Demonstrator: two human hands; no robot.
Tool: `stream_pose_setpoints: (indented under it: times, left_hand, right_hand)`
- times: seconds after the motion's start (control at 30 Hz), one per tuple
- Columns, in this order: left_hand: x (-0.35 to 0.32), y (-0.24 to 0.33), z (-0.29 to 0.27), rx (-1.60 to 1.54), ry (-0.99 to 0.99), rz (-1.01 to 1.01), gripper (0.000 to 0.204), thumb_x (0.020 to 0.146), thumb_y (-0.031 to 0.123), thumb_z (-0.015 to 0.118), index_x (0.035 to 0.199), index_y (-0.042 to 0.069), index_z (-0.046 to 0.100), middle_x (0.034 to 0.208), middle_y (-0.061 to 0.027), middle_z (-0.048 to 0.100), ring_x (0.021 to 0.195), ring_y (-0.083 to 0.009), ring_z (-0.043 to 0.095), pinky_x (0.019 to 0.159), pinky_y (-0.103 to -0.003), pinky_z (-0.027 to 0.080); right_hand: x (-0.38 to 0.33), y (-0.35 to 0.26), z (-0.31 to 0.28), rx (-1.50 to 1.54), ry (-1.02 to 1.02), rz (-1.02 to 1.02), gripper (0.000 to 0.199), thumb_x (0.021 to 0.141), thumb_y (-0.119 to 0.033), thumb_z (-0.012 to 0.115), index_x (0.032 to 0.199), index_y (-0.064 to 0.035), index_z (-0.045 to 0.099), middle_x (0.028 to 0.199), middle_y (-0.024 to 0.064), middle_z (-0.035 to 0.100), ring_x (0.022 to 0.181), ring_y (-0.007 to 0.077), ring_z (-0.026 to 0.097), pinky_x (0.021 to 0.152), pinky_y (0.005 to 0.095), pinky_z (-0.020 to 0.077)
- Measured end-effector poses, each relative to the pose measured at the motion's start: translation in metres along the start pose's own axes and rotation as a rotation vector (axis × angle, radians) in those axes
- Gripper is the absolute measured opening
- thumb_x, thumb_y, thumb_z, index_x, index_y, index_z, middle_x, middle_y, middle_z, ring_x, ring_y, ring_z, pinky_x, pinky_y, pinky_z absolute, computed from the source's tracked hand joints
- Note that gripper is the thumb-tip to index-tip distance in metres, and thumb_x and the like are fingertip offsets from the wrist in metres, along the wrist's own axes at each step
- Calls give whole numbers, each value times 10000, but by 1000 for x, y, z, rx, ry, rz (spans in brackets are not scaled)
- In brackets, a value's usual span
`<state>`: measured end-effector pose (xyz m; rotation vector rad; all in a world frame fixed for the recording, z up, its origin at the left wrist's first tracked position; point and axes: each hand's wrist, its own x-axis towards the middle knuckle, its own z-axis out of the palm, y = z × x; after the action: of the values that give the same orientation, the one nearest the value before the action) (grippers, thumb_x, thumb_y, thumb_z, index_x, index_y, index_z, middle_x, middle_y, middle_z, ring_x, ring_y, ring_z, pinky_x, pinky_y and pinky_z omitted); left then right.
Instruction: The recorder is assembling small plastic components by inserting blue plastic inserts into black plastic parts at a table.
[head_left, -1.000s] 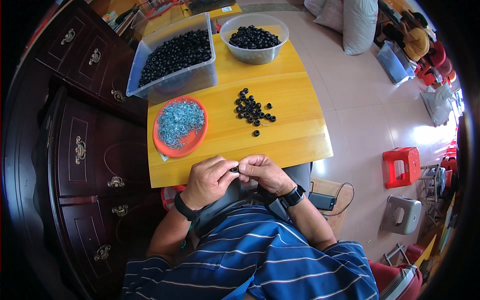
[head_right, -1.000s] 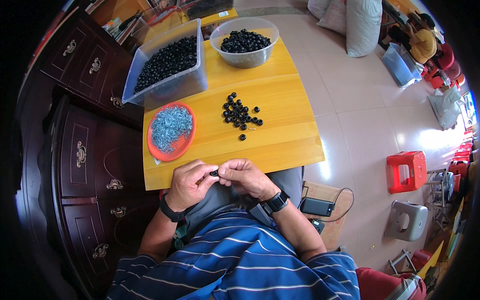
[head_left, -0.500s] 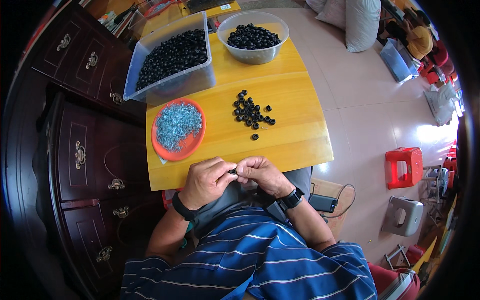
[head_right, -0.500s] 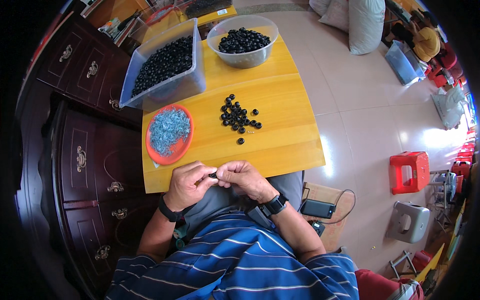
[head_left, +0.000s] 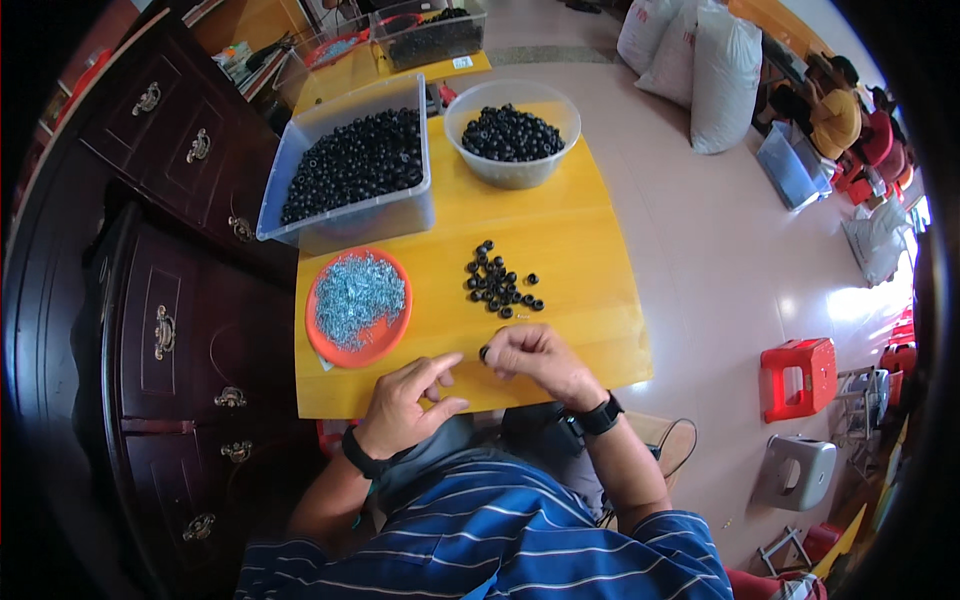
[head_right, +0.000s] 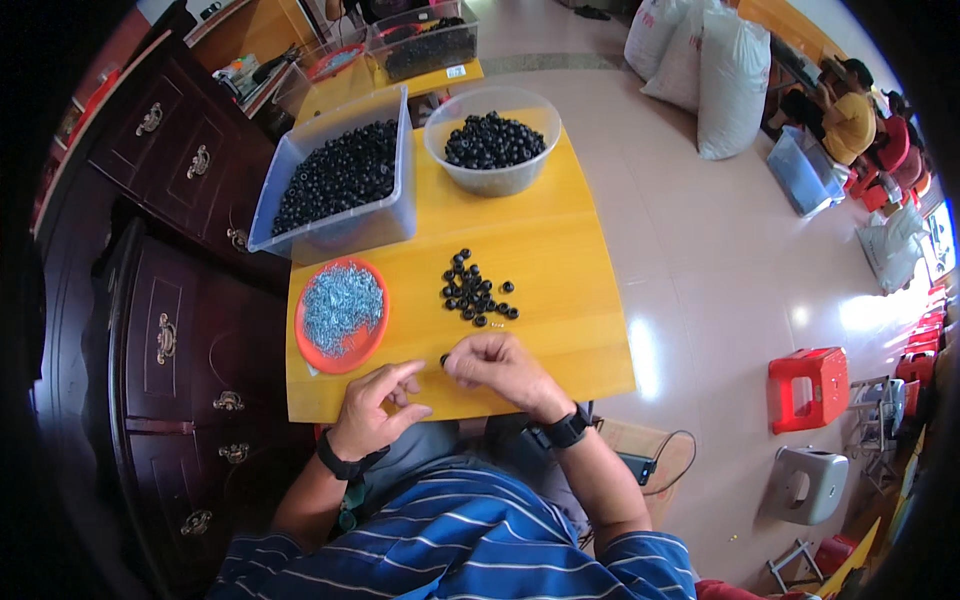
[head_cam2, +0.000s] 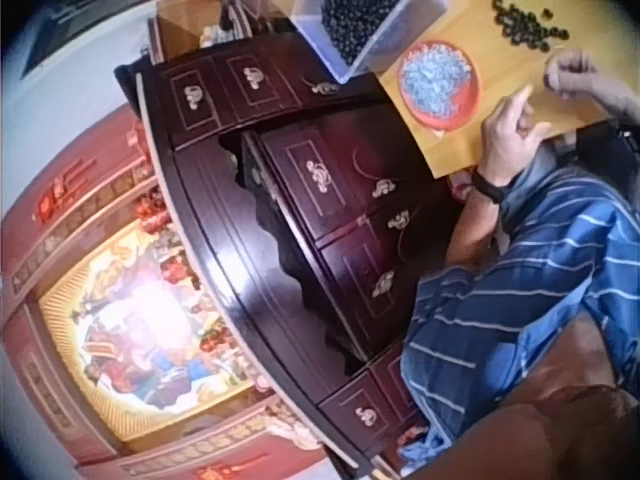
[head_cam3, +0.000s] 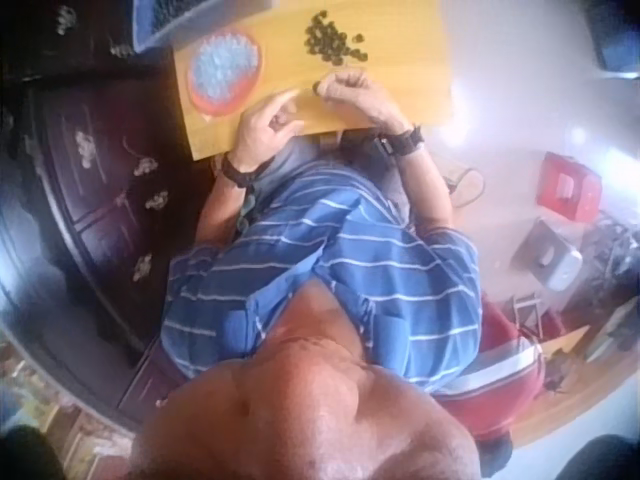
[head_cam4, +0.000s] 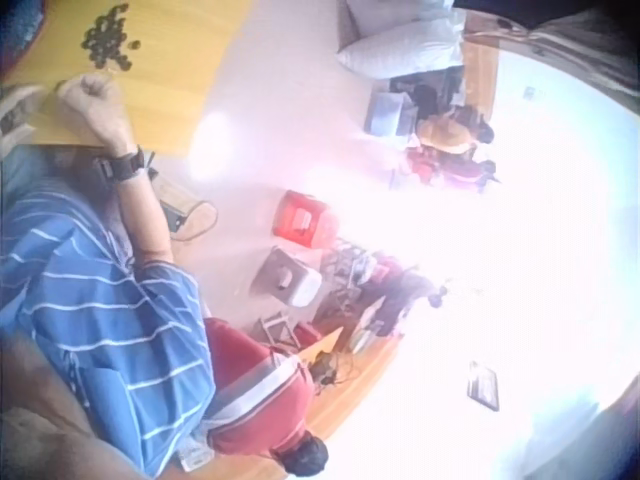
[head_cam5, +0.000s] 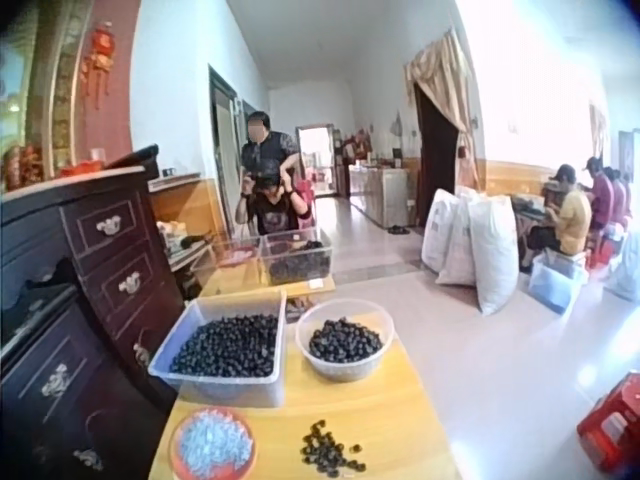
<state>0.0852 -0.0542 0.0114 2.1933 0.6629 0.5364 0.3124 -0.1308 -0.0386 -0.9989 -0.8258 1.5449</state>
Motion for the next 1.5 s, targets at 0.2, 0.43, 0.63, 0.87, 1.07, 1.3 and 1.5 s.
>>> stream_pose_setpoints:
  times: [0.2, 0.43, 0.63, 0.87, 1.07, 1.3, 1.5]
  left_hand:
    - [-19, -17, -3, 26, 0, -20, 239, 815, 49, 773, 1040, -12, 717, 739, -79, 641, 627, -164, 624, 590, -296, 491]
    - [-27, -23, -1, 40, -117, -10, 221, 834, 131, 780, 1031, 44, 728, 784, -82, 678, 657, -226, 652, 611, -337, 512]
    - [-32, -36, -4, 68, -99, -5, 218, 845, 157, 773, 1028, 45, 734, 786, -83, 675, 675, -225, 654, 622, -340, 508]
    - [-33, -33, 2, 99, -144, 13, 206, 863, 195, 746, 1012, 53, 732, 802, -90, 674, 726, -269, 662, 661, -384, 516]
    - [-32, -31, 12, 133, -162, 142, 204, 867, 214, 732, 999, 58, 734, 808, -95, 672, 751, -297, 660, 685, -397, 524]
    - [-43, -30, 5, 182, -135, 96, 188, 859, 207, 737, 985, 69, 733, 837, -103, 689, 774, -309, 672, 700, -401, 534]
    - [-40, -38, -16, 175, -24, -26, 188, 859, 183, 742, 998, 58, 730, 844, -110, 705, 769, -292, 693, 686, -384, 542]
  right_hand:
    - [65, -112, -47, -275, 280, -217, 211, 926, -245, 730, 925, -35, 716, 779, 14, 675, 750, 73, 618, 706, 230, 497]
    - [117, -161, -78, -620, 619, -479, 489, 954, -267, 693, 1314, 54, 606, 1069, 95, 720, 934, 139, 658, 794, 279, 505]
    - [39, -152, -28, -361, 359, -526, 233, 948, -120, 690, 1125, 30, 667, 996, 109, 717, 920, 151, 674, 842, 289, 527]
    - [-128, -187, 46, -918, 109, -918, 139, 935, -110, 616, 1038, -18, 635, 975, 122, 608, 981, 206, 604, 853, 309, 465]
    - [-118, -183, 58, -757, 84, -1091, 139, 941, -101, 612, 1061, -35, 639, 947, 117, 612, 931, 193, 602, 807, 297, 459]
    - [-106, -185, 70, -591, 80, -1283, 148, 948, -91, 608, 1087, -56, 643, 915, 111, 617, 872, 178, 600, 752, 283, 453]
    - [-85, -181, 81, -433, 109, -1445, 162, 954, -82, 604, 1110, -73, 647, 887, 106, 621, 822, 165, 599, 706, 271, 448]
